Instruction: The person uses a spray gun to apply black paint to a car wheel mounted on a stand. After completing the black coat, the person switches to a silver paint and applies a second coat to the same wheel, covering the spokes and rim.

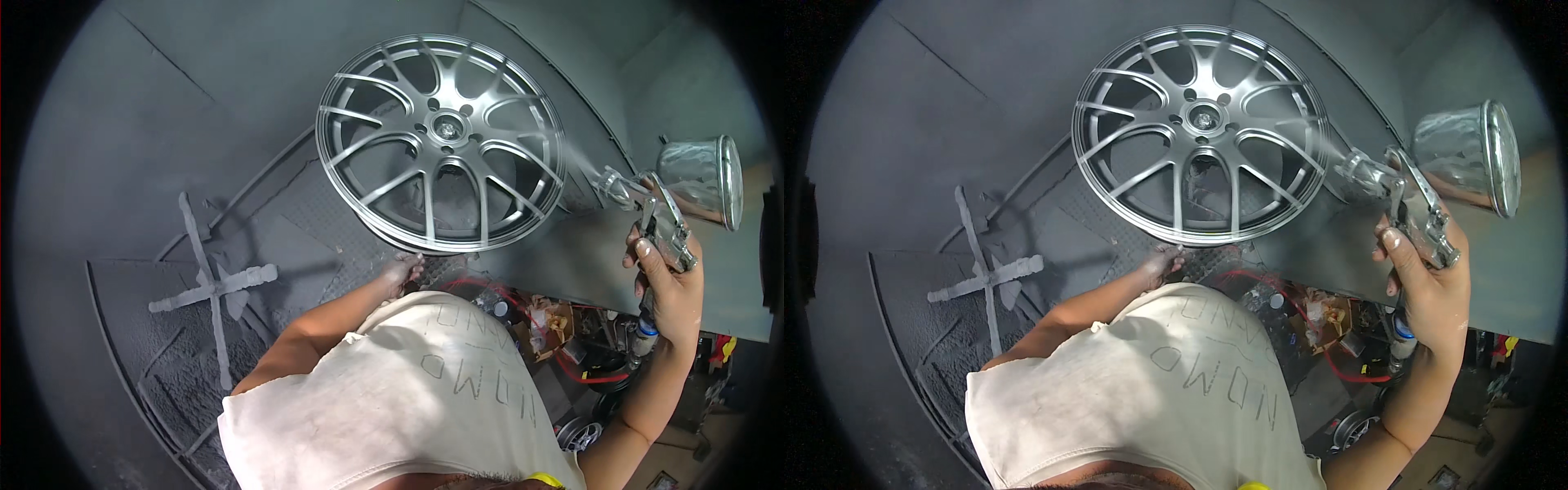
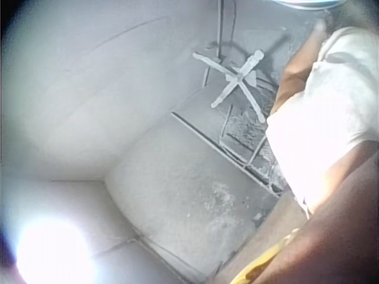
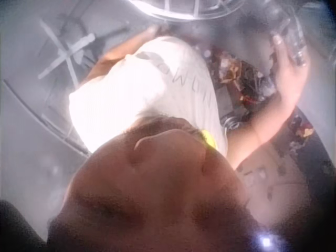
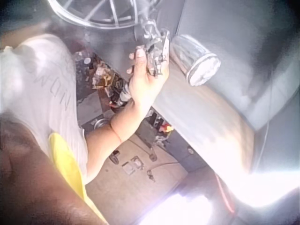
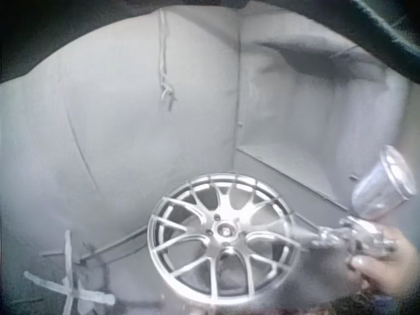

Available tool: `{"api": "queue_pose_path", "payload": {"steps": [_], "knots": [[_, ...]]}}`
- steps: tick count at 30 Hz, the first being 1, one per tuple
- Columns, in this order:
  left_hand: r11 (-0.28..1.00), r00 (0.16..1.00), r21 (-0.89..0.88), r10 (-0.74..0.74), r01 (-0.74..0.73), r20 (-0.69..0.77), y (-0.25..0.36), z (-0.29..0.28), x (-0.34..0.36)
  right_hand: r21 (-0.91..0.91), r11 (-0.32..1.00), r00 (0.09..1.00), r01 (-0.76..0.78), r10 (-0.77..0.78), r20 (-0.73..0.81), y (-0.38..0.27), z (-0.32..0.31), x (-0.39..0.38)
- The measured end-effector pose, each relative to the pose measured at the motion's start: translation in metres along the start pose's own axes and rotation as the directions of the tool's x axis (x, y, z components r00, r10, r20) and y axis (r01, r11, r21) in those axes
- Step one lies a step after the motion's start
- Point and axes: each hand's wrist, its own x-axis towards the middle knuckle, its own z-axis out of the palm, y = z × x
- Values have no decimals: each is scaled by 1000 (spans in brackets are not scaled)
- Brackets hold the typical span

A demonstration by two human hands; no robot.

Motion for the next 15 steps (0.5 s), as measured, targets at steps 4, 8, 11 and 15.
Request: {"api": "queue_pose_path", "payload": {"steps": [4, 8, 11, 15], "knots": [[998, 992, -49, 33, -39, -124, 1, 1, 1, 1, 999, 998, -51, 51, 24, 8, -7, -4], [994, 997, -104, 14, -22, -73, 1, 1, 2, 38, 997, 997, -65, 63, 45, 6, -5, -13], [996, 997, -84, -12, 6, -70, 7, 5, 1, 68, 990, 992, -120, 117, 57, 1, -4, -16], [997, 997, -67, -36, 32, -68, 10, 6, 2, 211, 970, 989, -118, 95, 117, -3, -1, -21]]}}
